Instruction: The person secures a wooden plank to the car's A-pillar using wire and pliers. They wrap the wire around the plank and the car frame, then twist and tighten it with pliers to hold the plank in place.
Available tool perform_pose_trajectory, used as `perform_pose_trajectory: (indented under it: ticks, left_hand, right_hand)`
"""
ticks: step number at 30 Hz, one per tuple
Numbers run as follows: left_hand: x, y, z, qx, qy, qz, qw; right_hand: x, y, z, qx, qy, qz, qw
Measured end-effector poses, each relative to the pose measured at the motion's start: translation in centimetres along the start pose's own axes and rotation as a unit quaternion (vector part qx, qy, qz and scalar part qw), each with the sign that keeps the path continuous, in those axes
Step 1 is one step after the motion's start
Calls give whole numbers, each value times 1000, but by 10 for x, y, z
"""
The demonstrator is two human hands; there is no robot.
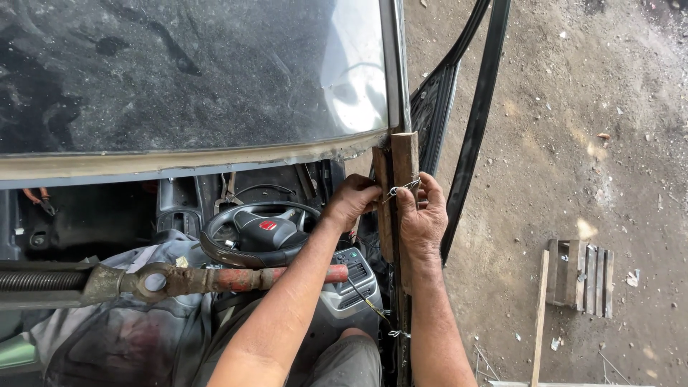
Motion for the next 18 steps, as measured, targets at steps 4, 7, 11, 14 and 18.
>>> perform_pose_trajectory:
  ticks: [4,7,11,14,18]
  left_hand:
    - [13,-29,16,3,8,-26,1000]
    - [13,-32,25,8,5,-2,1000]
    - [11,-11,17,46,30,89,994]
    - [11,-15,15,44,47,74,995]
    - [19,-34,27,15,29,24,999]
  right_hand:
    - [4,-31,-5,110,-30,-133,984]
    - [-1,-33,-3,40,-27,-92,995]
    - [-8,-24,3,47,40,-115,991]
    - [-10,-20,7,-11,29,-98,995]
    - [-6,-35,2,56,1,-87,995]
Point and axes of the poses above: each hand's wrist, its own z-axis towards the middle knuckle, its own x-axis out of the back of the hand, y = z × x, the point moved 7 cm from there along z, towards the middle knuckle, and after that the axes turned 3 degrees about y, right-handed, at the moved point
